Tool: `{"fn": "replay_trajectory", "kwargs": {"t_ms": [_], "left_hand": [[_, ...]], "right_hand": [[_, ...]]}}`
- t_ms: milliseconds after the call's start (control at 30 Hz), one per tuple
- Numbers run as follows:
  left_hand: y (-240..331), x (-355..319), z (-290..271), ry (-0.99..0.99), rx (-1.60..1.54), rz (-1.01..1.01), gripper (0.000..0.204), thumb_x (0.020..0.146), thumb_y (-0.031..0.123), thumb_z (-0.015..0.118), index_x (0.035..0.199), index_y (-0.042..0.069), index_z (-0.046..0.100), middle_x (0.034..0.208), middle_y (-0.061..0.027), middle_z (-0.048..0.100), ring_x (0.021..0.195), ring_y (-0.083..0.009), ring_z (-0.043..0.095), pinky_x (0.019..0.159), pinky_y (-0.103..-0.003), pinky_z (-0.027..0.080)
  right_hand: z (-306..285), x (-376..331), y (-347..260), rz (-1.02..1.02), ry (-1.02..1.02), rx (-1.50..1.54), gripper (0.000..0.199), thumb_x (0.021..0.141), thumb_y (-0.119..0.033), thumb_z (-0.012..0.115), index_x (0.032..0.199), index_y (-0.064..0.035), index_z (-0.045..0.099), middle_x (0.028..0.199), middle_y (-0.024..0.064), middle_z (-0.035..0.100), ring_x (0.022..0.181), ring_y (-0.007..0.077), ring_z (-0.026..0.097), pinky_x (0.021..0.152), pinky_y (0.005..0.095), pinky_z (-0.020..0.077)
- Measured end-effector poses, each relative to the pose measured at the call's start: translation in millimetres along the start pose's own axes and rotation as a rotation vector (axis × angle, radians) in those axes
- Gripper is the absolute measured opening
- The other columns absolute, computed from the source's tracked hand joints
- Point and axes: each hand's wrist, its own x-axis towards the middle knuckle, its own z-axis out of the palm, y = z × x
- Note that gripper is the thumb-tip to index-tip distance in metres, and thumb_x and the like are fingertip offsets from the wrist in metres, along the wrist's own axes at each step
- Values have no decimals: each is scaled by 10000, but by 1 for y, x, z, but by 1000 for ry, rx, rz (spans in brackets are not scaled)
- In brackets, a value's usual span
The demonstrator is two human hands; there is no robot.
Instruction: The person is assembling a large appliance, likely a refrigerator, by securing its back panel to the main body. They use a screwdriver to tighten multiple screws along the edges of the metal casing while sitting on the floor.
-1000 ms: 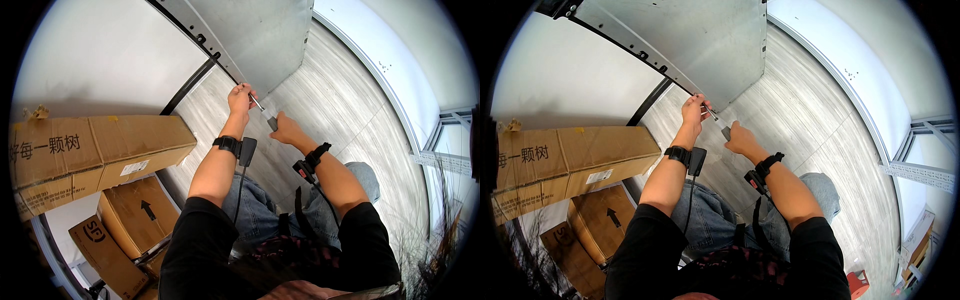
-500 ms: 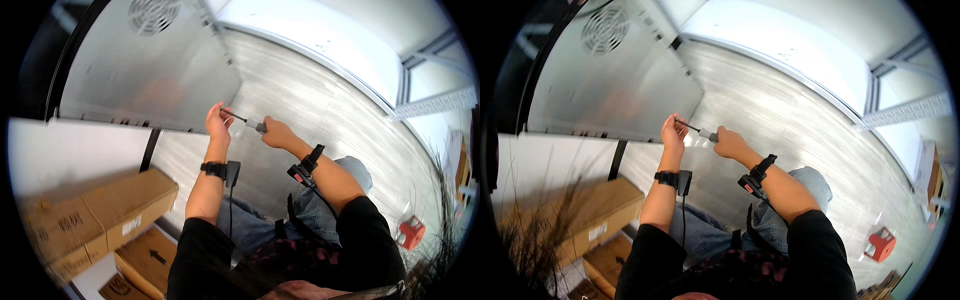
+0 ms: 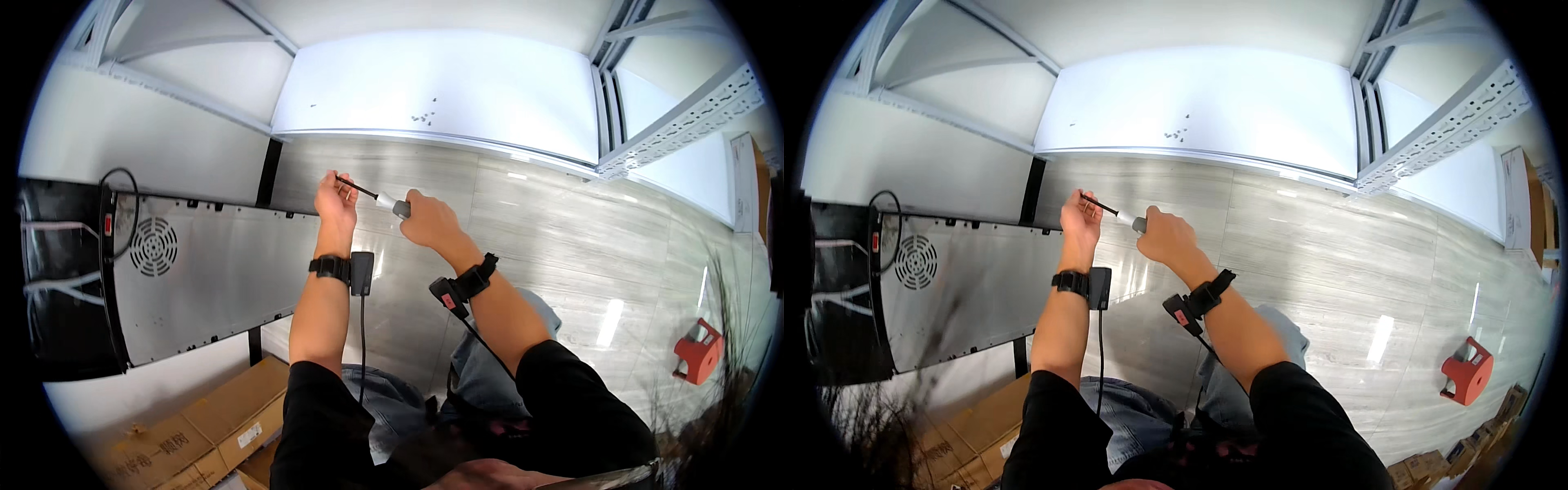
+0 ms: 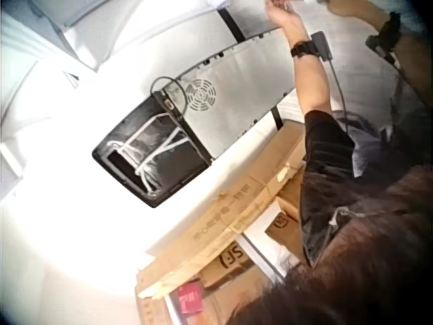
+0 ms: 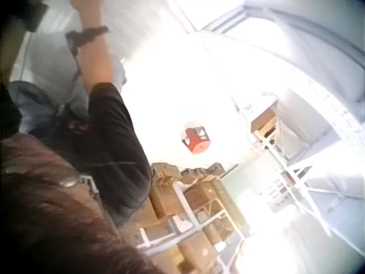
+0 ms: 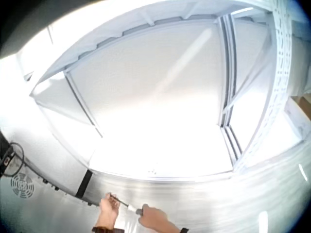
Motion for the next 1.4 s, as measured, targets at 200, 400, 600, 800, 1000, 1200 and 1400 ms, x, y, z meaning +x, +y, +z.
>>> {"fn": "replay_trajectory", "kwargs": {"t_ms": [200, 400, 600, 800, 1000, 1200, 1400], "left_hand": [[-31, 6, 63, 71, 207, 46, 138, 910, 168, 521, 962, 54, 577, 725, -3, 537, 626, -98, 492, 548, -236, 422], [-75, 68, 90, -100, 462, 174, 115, 864, 116, 566, 880, 28, 639, 691, 9, 529, 588, -83, 468, 522, -231, 406], [-142, 131, 146, -268, 891, 380, 173, 815, 182, 625, 893, 41, 685, 825, -76, 686, 756, -186, 633, 718, -305, 486], [-194, 129, 196, -357, 1204, 536, 103, 802, 137, 607, 843, 68, 672, 846, -78, 668, 798, -257, 619, 739, -380, 492], [-207, 147, 199, -362, 1515, 882, 100, 789, 124, 606, 861, 117, 675, 900, -63, 650, 935, -292, 552, 792, -401, 456], [-204, 151, 193, -347, 1520, 792, 131, 803, 136, 601, 906, 116, 681, 859, -47, 676, 929, -282, 562, 789, -404, 463], [-178, 145, 153, -360, 1273, 830, 188, 836, 164, 613, 1002, 90, 659, 855, -49, 682, 790, -238, 605, 731, -337, 479]], "right_hand": [[-15, 27, 42, 76, 116, 85, 275, 731, -140, 541, 989, -49, 566, 889, 189, 653, 848, 383, 616, 732, 468, 471], [-45, 33, 66, 140, 181, 70, 276, 720, -133, 549, 982, -45, 559, 860, 200, 644, 831, 385, 612, 724, 468, 470], [-75, -1, 112, 253, 348, 62, 261, 684, -89, 579, 935, -19, 551, 771, 213, 627, 744, 397, 607, 655, 451, 472], [-88, -44, 134, 436, 503, 17, 278, 662, -80, 581, 926, 0, 553, 722, 214, 619, 702, 393, 609, 634, 449, 477], [-88, -58, 132, 444, 530, 44, 291, 648, -81, 578, 927, -2, 555, 726, 212, 620, 705, 394, 609, 647, 457, 480], [-88, -49, 129, 438, 469, 56, 315, 650, -89, 582, 954, -15, 549, 765, 216, 623, 755, 406, 602, 681, 457, 470], [-74, -29, 128, 309, 363, 56, 284, 664, -96, 571, 934, -11, 542, 756, 211, 625, 725, 408, 602, 654, 466, 473]]}}
